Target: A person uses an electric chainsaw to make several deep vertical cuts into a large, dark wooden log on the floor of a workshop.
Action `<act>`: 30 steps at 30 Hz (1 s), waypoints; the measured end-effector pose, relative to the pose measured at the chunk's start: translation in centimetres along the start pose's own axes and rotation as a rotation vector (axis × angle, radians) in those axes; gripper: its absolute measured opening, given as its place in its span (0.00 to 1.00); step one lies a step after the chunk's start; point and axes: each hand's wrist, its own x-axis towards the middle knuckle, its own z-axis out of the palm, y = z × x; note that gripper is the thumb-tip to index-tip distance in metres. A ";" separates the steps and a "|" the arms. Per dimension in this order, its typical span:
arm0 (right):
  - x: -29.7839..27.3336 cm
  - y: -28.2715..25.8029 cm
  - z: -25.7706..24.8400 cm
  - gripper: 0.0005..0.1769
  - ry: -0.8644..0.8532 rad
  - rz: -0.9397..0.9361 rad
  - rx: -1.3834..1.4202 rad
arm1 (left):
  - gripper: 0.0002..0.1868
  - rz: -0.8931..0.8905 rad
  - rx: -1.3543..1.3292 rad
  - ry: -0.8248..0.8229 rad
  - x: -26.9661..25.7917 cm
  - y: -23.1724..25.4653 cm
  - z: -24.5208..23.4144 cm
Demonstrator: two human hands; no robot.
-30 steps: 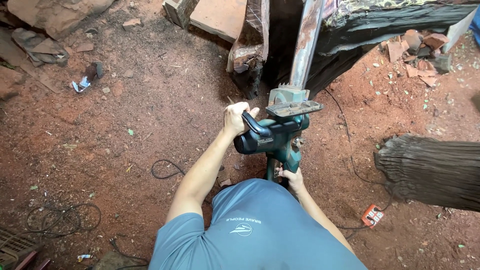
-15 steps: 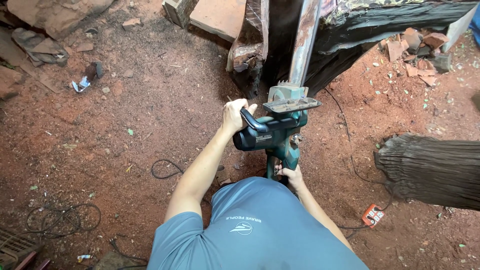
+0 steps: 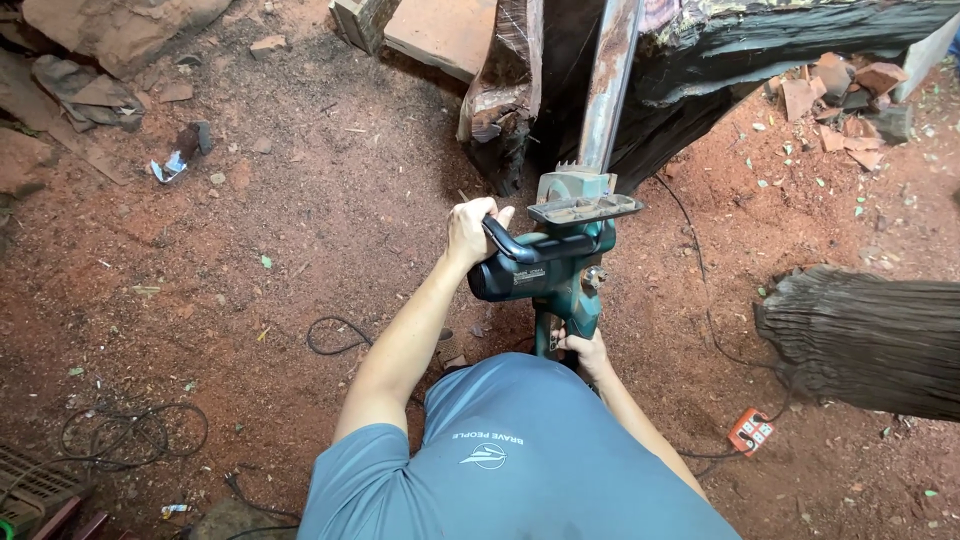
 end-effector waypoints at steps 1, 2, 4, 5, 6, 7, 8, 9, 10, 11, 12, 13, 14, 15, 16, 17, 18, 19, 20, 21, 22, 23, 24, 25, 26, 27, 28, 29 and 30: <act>0.0 0.0 0.0 0.12 -0.002 0.000 0.000 | 0.23 0.000 0.001 0.001 0.0 -0.1 0.0; 0.0 0.0 0.0 0.12 0.000 0.004 0.000 | 0.23 -0.006 0.003 -0.001 0.0 -0.2 0.1; -0.1 -0.1 0.1 0.12 0.004 0.011 0.001 | 0.23 -0.014 0.004 -0.004 -0.1 -0.4 0.1; -0.1 -0.2 0.2 0.12 0.003 0.010 -0.002 | 0.24 -0.015 0.011 0.000 -0.1 -0.5 0.1; -0.2 -0.3 0.3 0.12 0.002 0.010 -0.006 | 0.24 -0.016 0.018 0.004 -0.2 -0.6 0.1; -0.2 -0.2 0.3 0.12 0.004 0.011 -0.004 | 0.24 -0.016 0.018 0.001 -0.2 -0.5 0.1; -0.3 -0.1 0.2 0.11 0.001 0.011 0.000 | 0.24 -0.023 0.013 0.002 -0.3 -0.4 0.0; -0.1 0.0 0.2 0.11 -0.003 0.009 0.005 | 0.24 -0.027 0.007 0.004 -0.2 -0.3 -0.1; -0.2 0.1 0.2 0.11 -0.002 0.007 0.007 | 0.24 -0.025 0.008 0.002 -0.2 -0.7 0.0; -0.2 0.2 0.2 0.11 -0.002 0.002 0.001 | 0.24 -0.003 0.001 0.005 -0.2 -1.0 0.2; -0.3 0.3 0.2 0.11 -0.002 -0.003 -0.005 | 0.23 0.020 -0.005 0.008 -0.3 -1.4 0.4; -0.6 -0.1 0.6 0.11 -0.001 -0.005 -0.005 | 0.23 0.021 -0.006 0.008 -0.3 -1.3 0.2; -0.9 -0.4 0.9 0.11 0.002 -0.010 -0.014 | 0.24 0.038 -0.003 0.003 -0.3 -1.2 0.1; -1.2 -0.8 1.2 0.12 0.006 -0.016 -0.021 | 0.24 0.056 -0.001 -0.002 -0.3 -1.2 0.0; -1.3 -0.2 0.6 0.12 0.009 -0.018 -0.021 | 0.24 0.058 -0.003 -0.004 -0.6 -1.1 0.3; -1.1 0.2 0.0 0.11 0.005 -0.052 -0.060 | 0.23 0.078 0.002 0.005 -0.8 -1.0 0.6; -0.9 0.5 -0.5 0.09 0.002 -0.085 -0.100 | 0.23 0.097 0.006 0.013 -1.0 -1.0 0.9; -1.2 0.6 -0.8 0.09 -0.001 -0.086 -0.101 | 0.23 0.098 0.008 0.016 -0.8 -0.4 0.4; -1.4 0.6 -1.2 0.07 0.005 -0.097 -0.191 | 0.23 0.134 -0.007 0.001 -0.7 0.1 0.1; -2.1 1.1 -1.6 0.05 0.022 -0.104 -0.278 | 0.23 0.168 -0.027 -0.027 -0.9 0.7 -0.2; -2.2 2.1 -2.4 0.05 0.031 -0.101 -0.274 | 0.23 0.168 -0.030 -0.036 -0.7 2.9 -1.9; -2.2 3.0 -3.3 0.08 0.095 -0.105 -0.409 | 0.13 0.396 0.221 -0.154 -0.2 5.3 -3.4; -2.2 3.9 -4.2 0.12 0.160 -0.107 -0.544 | 0.13 0.626 0.472 -0.269 0.3 7.6 -4.9; -2.7 3.2 -3.0 0.12 0.166 -0.108 -0.540 | 0.13 0.631 0.470 -0.274 -0.3 8.0 -4.1; -3.1 2.6 -1.8 0.16 0.252 0.011 -0.652 | 0.20 0.635 0.549 -0.461 -1.0 8.3 -3.4; -3.9 2.3 -0.5 0.21 0.334 0.140 -0.762 | 0.27 0.628 0.628 -0.654 -2.1 8.6 -2.8; -4.3 2.6 -0.3 0.21 0.335 0.146 -0.758 | 0.27 0.627 0.628 -0.661 -1.3 10.9 -2.4; -4.5 3.0 0.1 0.20 0.344 0.090 -0.743 | 0.29 0.436 0.542 -0.763 -0.3 13.3 -2.1; -4.7 3.3 0.6 0.18 0.354 0.035 -0.727 | 0.34 0.243 0.454 -0.856 0.6 15.6 -1.8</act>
